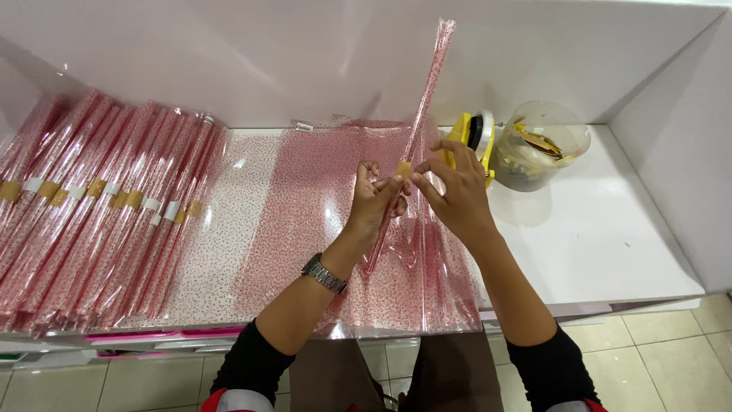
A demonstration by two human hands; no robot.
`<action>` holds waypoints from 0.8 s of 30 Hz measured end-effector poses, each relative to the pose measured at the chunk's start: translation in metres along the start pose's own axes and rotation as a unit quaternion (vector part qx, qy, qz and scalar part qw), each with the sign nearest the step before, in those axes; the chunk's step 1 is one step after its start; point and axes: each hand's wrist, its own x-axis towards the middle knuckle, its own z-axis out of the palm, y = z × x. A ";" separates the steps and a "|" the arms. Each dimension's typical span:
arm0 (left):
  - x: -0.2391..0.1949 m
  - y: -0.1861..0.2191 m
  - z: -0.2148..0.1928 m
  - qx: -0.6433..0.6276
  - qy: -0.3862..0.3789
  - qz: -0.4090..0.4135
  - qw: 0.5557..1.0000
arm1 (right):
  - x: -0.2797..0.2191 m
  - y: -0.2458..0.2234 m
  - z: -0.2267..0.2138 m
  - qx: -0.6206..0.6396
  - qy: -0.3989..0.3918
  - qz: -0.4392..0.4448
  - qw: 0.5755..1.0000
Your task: The person rolls up several long pieces of patterned paper by hand and secures each roll with a piece of tape from a dispenser.
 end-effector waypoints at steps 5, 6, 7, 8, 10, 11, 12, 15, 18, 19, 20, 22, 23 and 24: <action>-0.003 0.006 0.005 0.005 0.001 0.002 1.000 | 0.012 0.003 0.011 -0.033 -0.005 -0.007 0.999; -0.003 0.007 0.006 0.001 0.003 0.003 1.000 | 0.013 0.007 0.014 -0.048 -0.003 -0.008 0.999; -0.003 0.007 0.005 0.001 0.003 0.004 1.000 | 0.014 0.007 0.014 -0.048 -0.003 -0.009 0.999; -0.002 0.007 0.005 0.000 0.003 0.004 1.000 | 0.015 0.007 0.015 -0.057 -0.005 -0.005 0.998; -0.003 0.006 0.004 0.000 0.004 0.003 1.000 | 0.016 0.005 0.015 -0.065 -0.007 -0.001 0.998; -0.003 0.006 0.005 0.004 0.005 0.005 1.000 | 0.016 0.004 0.014 -0.074 -0.012 0.002 0.997; -0.003 0.006 0.005 0.007 0.006 0.007 1.000 | 0.017 0.003 0.013 -0.083 -0.017 0.004 0.996; -0.002 0.006 0.005 0.008 0.009 0.009 1.000 | 0.018 0.002 0.014 -0.103 -0.028 0.012 0.994; -0.002 0.005 0.003 0.009 0.005 0.014 1.000 | 0.017 0.001 0.015 -0.108 -0.038 0.027 0.993; -0.002 0.004 0.003 0.009 0.005 0.014 1.000 | 0.019 0.000 0.014 -0.108 -0.037 0.027 0.993; -0.002 0.004 0.003 0.013 0.007 0.016 1.000 | 0.020 0.000 0.014 -0.119 -0.058 0.043 0.990; -0.003 0.004 0.004 0.017 0.009 0.017 1.000 | 0.023 -0.002 0.010 -0.129 -0.078 0.060 0.987; -0.004 0.004 0.005 0.019 0.010 0.015 1.000 | 0.024 -0.003 0.007 -0.139 -0.113 0.081 0.981; -0.004 0.004 0.005 0.021 0.011 0.012 1.000 | 0.026 -0.004 0.005 -0.148 -0.147 0.102 0.973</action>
